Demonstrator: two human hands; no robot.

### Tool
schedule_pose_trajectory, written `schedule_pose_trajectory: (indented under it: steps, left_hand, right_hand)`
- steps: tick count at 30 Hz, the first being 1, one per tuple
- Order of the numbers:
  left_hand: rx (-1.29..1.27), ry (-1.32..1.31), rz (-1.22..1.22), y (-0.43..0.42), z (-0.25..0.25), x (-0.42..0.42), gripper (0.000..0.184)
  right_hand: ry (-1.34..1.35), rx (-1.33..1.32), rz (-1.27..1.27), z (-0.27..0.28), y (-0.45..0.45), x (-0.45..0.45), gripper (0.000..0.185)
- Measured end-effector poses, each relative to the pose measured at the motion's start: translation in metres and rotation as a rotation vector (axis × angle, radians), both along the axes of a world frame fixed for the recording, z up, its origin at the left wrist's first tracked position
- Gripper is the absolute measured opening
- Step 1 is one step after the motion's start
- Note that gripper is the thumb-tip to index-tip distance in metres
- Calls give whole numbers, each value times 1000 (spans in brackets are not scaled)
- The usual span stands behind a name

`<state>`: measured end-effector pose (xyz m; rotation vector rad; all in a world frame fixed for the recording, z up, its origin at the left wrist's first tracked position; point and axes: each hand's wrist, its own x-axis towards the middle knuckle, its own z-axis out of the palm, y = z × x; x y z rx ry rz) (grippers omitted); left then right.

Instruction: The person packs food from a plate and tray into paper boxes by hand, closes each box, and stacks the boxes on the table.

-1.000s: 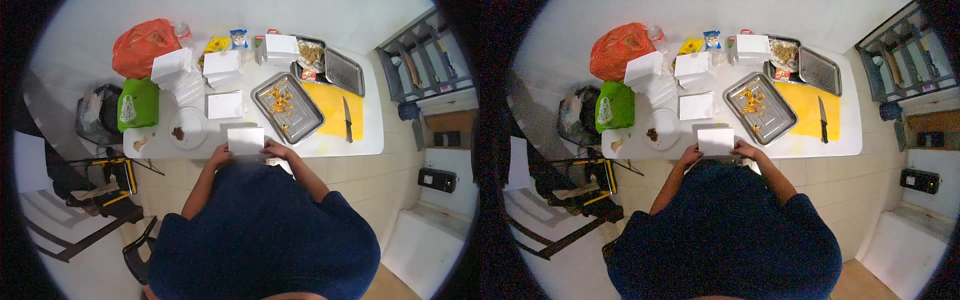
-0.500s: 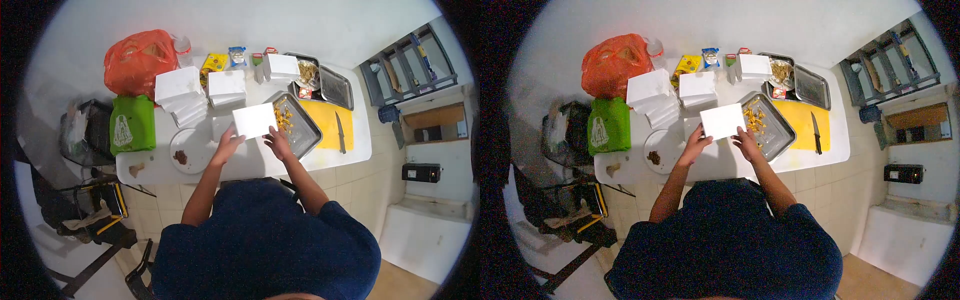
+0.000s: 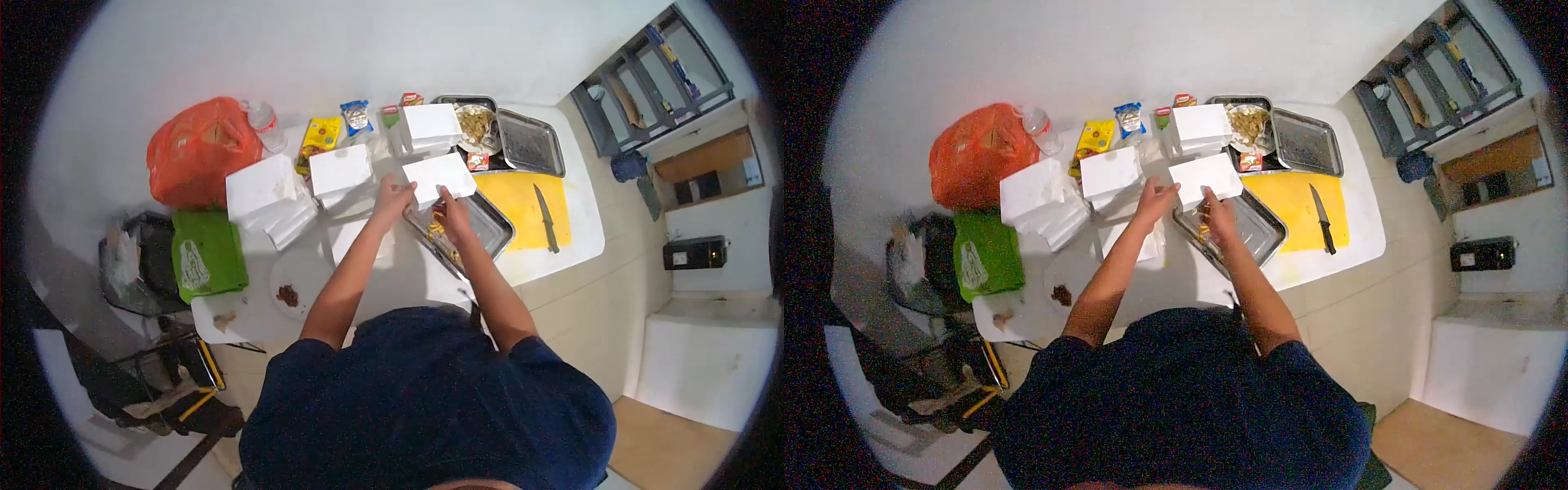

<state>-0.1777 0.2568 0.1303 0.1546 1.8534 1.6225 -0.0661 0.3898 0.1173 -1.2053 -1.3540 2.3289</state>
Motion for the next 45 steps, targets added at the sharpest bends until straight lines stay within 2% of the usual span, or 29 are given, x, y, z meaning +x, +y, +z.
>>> schedule_pose_trajectory:
  steps: [5,9,10,12,13,14,17,19,21,23,25,26,29,30,33,34,36,40,44,45]
  left_hand:
    - [-63,122,6,46,4,-44,88]
    - [-68,143,109,76,1,-69,95]
    - [-105,204,103,81,-2,-77,97]
    - [-177,321,82,91,-9,-94,100]
    - [-216,290,74,92,-17,-101,101]
    - [-255,256,64,90,-26,-108,102]
    - [-322,165,38,89,-28,-122,102]
    - [-310,51,42,92,-13,-123,97]
    - [-272,76,61,100,-15,-127,102]
    - [-253,107,91,111,-28,-142,100]
    - [-171,50,82,120,-33,-150,97]
    - [-143,-4,78,126,-33,-152,97]
    - [-39,-158,91,137,-18,-146,88]
    - [-1,-211,102,139,-11,-143,84]
    - [178,-122,64,135,-53,-154,69]
    - [234,-167,177,139,-30,-141,59]
    - [231,-128,141,139,-37,-143,59]
    - [238,-137,77,134,-22,-130,54]
    - [238,-95,58,112,12,-100,53]
    - [231,-75,46,103,24,-89,59]
  right_hand:
    - [153,75,-32,5,48,-38,41]
    - [182,7,2,6,83,-87,47]
    - [170,-13,24,33,81,-92,56]
    - [55,-124,207,18,98,-107,63]
    - [-3,-185,291,11,106,-112,67]
    - [-37,-149,340,3,111,-112,79]
    - [-198,-53,285,-21,126,-105,80]
    - [-141,344,70,-34,132,-105,77]
    - [-91,755,-133,-43,141,-106,74]
    - [96,650,-120,-44,160,-123,79]
    - [39,552,-31,-19,167,-133,88]
    - [-43,628,-31,-30,172,-145,86]
    - [-9,442,119,-33,180,-160,91]
    - [14,326,221,-26,182,-160,90]
    - [-63,527,117,-80,179,-174,64]
    - [-12,429,188,-62,175,-168,60]
    - [-6,471,149,-51,167,-163,59]
    - [-59,582,100,-30,158,-143,59]
    - [72,482,72,-10,138,-113,58]
    - [92,460,73,-4,132,-103,58]
